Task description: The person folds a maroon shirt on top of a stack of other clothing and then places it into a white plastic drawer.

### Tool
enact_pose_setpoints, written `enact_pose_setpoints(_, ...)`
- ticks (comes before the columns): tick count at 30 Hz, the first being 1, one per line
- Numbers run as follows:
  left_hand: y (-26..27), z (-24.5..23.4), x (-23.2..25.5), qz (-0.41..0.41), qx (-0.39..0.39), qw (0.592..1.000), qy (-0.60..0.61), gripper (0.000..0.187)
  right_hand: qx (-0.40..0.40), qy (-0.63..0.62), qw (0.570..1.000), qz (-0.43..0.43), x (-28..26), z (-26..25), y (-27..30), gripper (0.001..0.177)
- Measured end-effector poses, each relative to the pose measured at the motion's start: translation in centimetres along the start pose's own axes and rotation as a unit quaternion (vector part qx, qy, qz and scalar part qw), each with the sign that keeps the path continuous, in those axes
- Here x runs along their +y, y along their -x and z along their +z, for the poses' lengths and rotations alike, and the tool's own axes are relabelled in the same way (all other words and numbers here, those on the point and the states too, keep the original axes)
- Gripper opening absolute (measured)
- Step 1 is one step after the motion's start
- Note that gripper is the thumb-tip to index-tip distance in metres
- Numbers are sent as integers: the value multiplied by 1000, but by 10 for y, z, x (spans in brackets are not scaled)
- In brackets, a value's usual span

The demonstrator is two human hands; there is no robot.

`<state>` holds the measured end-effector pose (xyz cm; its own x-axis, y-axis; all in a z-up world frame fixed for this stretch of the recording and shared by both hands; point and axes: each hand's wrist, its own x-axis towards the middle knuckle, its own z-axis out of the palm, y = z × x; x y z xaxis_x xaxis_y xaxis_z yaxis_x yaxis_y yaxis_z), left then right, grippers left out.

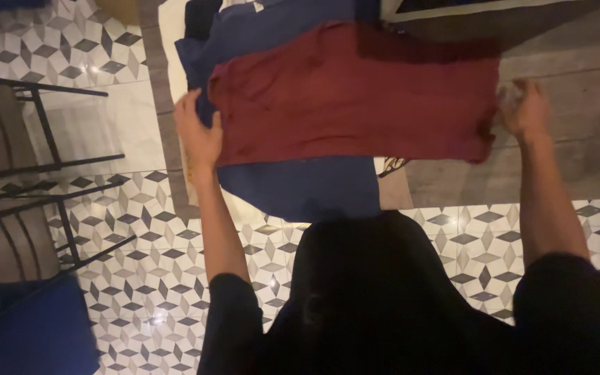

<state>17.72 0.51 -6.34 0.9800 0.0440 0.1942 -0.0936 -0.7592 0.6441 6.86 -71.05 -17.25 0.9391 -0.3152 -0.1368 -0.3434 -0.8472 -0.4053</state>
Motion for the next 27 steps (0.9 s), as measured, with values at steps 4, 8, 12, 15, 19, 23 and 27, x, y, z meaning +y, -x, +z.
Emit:
enact_pose_setpoints(4, -48, 26, 30, 92, -31, 994, -40, 63, -5, 75, 992, -106, -9, 11, -70, 59)
enact_pose_setpoints(8, -71, 47, 45, 108, -107, 984, -93, 64, -139, 200, 969, -37, -20, 29, -124, 48)
enact_pose_setpoints(12, -80, 54, 52, 96, -133, 979, -119, 62, -194, 307, 931, -42, -24, 41, -146, 54)
enact_pose_setpoints(15, -83, 55, 56, 99, -131, 976, -146, 56, -150, 199, 967, -62, -18, 37, -143, 51)
enact_pose_setpoints(19, -89, 62, 61, 136, -135, 970, -152, 56, -65, 217, 955, -191, -14, 37, -155, 21)
enact_pose_setpoints(23, -97, 68, 61, 164, -146, 964, -152, 54, -144, 164, 957, -192, -7, 37, -164, 46)
enact_pose_setpoints(27, -106, 69, 59, 151, -175, 964, -133, 47, -168, 225, 941, -189, -7, 35, -156, 59)
